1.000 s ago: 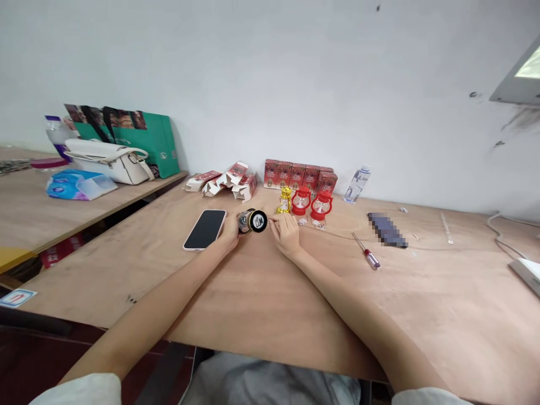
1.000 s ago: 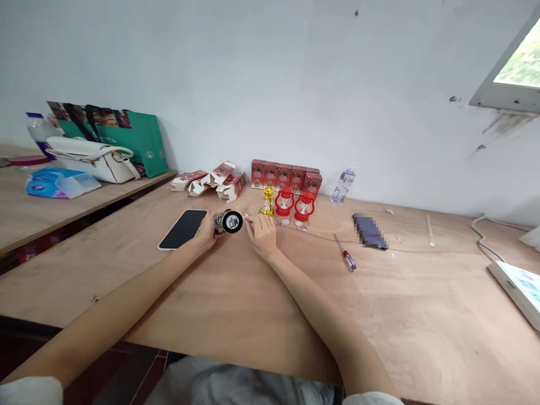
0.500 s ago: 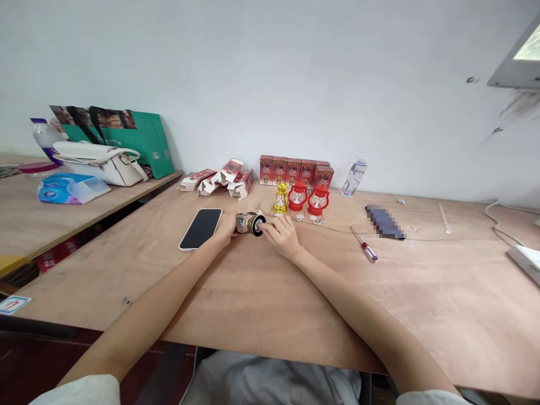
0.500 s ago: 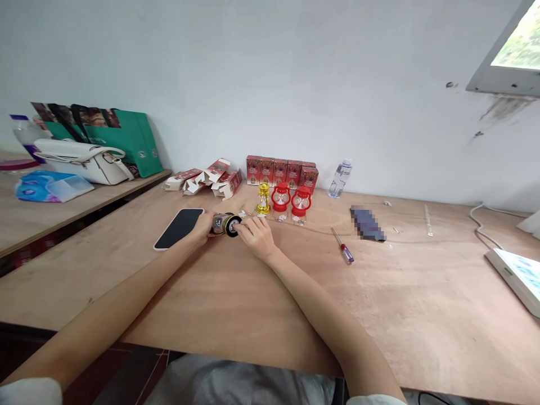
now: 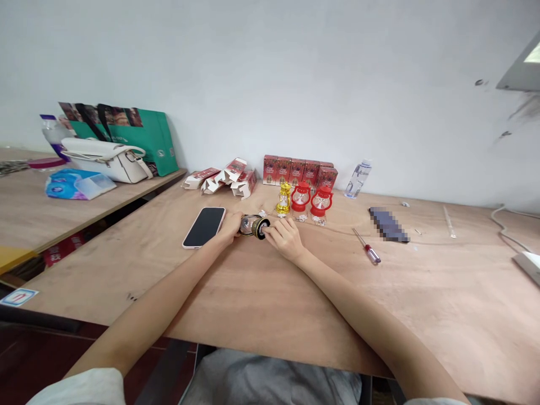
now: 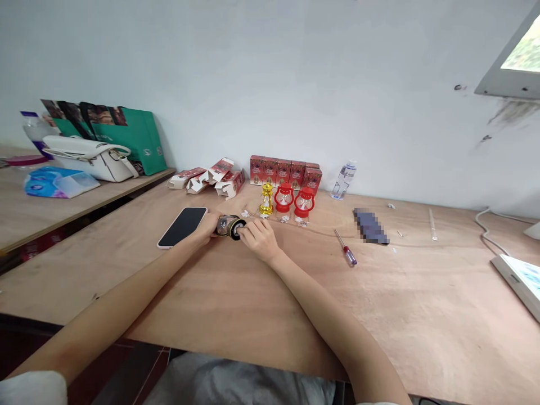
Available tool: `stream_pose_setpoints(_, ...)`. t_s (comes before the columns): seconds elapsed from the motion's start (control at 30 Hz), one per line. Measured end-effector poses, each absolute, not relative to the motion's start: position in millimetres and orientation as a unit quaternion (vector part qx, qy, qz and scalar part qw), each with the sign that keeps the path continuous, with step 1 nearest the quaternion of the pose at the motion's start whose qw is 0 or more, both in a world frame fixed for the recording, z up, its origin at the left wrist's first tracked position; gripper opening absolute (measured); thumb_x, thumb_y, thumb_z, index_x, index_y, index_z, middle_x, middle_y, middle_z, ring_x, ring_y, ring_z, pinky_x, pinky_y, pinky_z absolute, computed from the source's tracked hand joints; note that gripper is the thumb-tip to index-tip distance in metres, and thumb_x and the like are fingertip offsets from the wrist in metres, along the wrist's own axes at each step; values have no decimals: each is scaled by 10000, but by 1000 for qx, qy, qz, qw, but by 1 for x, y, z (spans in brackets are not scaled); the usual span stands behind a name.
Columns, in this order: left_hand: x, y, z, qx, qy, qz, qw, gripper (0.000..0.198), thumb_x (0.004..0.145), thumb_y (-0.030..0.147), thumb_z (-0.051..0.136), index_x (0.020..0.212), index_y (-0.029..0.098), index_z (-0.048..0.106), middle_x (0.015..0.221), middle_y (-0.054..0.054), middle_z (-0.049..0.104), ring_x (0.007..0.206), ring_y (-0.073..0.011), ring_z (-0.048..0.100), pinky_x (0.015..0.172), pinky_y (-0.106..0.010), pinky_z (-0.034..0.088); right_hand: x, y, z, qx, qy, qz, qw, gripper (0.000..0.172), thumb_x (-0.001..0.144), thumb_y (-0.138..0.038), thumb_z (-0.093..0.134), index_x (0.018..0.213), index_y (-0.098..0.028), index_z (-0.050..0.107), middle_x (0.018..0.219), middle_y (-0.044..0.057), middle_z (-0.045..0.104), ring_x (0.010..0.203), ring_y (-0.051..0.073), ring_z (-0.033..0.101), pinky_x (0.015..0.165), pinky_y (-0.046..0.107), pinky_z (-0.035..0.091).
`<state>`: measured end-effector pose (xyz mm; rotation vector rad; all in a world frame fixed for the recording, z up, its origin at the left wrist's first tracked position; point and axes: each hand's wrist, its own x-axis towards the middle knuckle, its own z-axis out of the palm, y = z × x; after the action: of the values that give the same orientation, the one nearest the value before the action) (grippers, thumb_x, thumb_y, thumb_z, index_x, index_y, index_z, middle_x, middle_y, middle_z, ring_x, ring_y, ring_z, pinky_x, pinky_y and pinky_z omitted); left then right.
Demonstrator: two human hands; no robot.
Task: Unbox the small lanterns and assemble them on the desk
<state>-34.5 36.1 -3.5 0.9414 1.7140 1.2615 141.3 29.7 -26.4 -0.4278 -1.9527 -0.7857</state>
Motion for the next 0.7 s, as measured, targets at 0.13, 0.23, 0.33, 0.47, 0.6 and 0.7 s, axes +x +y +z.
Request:
stream_pose_setpoints(0.13,-33,35,-1,375,669,497,406,152,750,166,467,647,113,565,489,-4,459,383,-84,384,349,-193,216,140,31,-27,-172,-791,-335,482,142,875,-183,535,749,-175,599,632,5,523,646,138,462,635,277,328)
stream_pose_setpoints(0.23,-34,36,-3,374,665,496,414,155,745,170,469,618,123,545,468,10,428,367,-77,371,342,-184,193,139,32,-28,-174,-793,-333,479,143,879,-177,523,751,-175,586,635,5,520,631,135,469,630,277,333)
stream_pose_setpoints(0.33,-36,40,-7,369,664,497,420,151,738,178,463,610,131,530,466,14,426,361,-79,383,341,-181,194,140,33,-29,-175,-804,-313,474,131,884,-174,513,772,-175,580,658,14,533,639,136,487,630,278,349)
stream_pose_setpoints(0.47,-38,43,-9,362,658,500,432,145,727,188,468,592,143,495,440,32,385,333,-67,344,341,-177,166,141,34,-32,-178,-811,-267,489,107,885,-175,508,802,-170,576,689,34,547,660,145,508,628,280,376)
stream_pose_setpoints(0.6,-39,44,-9,355,653,501,444,155,719,194,470,570,155,451,417,43,353,311,-59,304,339,-176,140,140,34,-33,-182,-815,-237,496,104,887,-171,499,814,-170,573,697,43,567,658,149,517,630,274,411)
stream_pose_setpoints(0.7,-40,44,-9,353,651,501,448,142,714,197,474,581,159,446,419,42,359,312,-59,305,336,-172,139,140,33,-32,-180,-830,-204,488,110,898,-164,472,850,-172,571,739,55,597,696,152,552,643,271,435)
